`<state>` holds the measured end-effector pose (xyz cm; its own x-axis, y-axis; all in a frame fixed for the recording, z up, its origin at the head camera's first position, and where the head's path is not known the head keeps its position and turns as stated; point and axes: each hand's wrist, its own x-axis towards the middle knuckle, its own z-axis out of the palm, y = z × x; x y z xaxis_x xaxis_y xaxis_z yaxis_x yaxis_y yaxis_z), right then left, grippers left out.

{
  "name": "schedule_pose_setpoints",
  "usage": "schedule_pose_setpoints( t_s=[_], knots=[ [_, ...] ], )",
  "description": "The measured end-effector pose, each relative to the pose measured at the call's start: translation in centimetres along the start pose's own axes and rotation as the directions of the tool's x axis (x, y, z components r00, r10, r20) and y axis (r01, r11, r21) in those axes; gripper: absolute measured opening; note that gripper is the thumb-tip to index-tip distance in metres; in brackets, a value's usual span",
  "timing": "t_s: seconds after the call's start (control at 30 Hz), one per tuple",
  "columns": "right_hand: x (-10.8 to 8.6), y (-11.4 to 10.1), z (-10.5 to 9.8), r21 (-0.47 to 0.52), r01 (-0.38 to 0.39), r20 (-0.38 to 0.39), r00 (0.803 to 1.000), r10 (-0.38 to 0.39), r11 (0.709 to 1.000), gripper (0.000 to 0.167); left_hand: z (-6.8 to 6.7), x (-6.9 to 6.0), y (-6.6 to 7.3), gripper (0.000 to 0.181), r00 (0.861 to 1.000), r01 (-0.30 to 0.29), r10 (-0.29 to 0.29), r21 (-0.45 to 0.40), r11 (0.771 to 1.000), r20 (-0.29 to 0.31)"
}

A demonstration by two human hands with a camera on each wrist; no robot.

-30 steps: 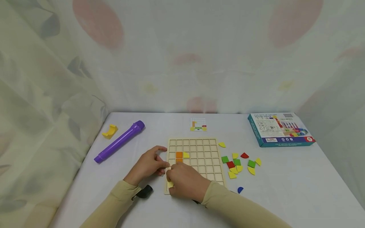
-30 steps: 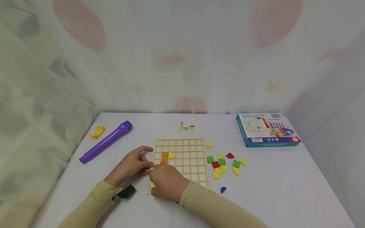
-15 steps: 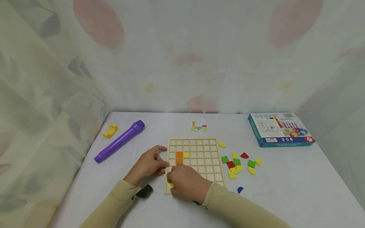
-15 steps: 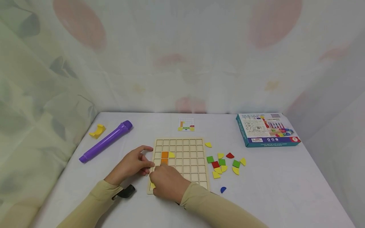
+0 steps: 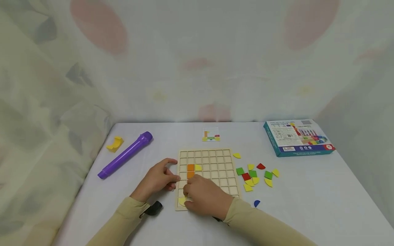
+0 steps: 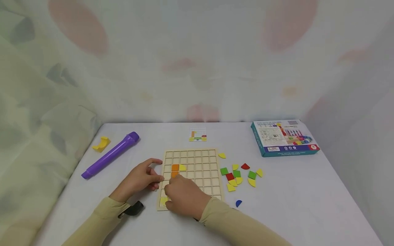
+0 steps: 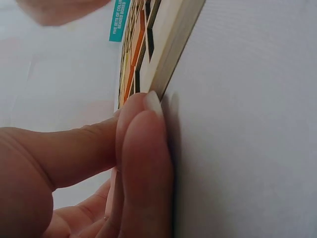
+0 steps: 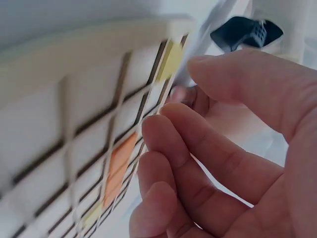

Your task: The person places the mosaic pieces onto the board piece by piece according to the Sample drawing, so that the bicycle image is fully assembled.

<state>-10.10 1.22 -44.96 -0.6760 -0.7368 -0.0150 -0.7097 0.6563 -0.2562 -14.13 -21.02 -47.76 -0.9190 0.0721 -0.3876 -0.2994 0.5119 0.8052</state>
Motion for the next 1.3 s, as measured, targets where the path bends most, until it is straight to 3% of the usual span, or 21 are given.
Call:
schedule_pose_setpoints(
  t_s=[0.27,0.5,0.8,0.97,1.3],
  knots=[
    [-4.0,3.8,-1.0,0.105,-0.137,-0.03,0.989,0.141,0.985,0.015,0.2,0.1,0.1,0.069,1.0,0.017,-0.017,0.005,1.0,-0.012],
    [-7.9,6.9,-1.7,0.153,-0.274,-0.033,0.959,0.282,0.949,0.018,0.1,-0.1,0.2,0.069,1.0,0.021,-0.02,0.018,1.0,-0.015],
    [-12.2,10.0,-2.1,0.162,-0.489,-0.032,0.865,0.5,0.857,0.019,0.1,-0.1,0.3,0.069,1.0,0.012,-0.012,-0.004,1.0,-0.004],
    [-12.8,10.8,-2.0,0.134,-0.549,-0.023,0.831,0.556,0.825,0.019,-0.1,0.0,0.0,0.07,1.0,0.004,-0.004,-0.015,1.0,-0.002],
    [-12.3,11.2,-1.3,0.169,-0.581,-0.015,0.806,0.592,0.796,0.024,0.0,-0.1,0.3,0.069,1.0,0.003,-0.003,-0.013,1.0,0.002]
  ],
)
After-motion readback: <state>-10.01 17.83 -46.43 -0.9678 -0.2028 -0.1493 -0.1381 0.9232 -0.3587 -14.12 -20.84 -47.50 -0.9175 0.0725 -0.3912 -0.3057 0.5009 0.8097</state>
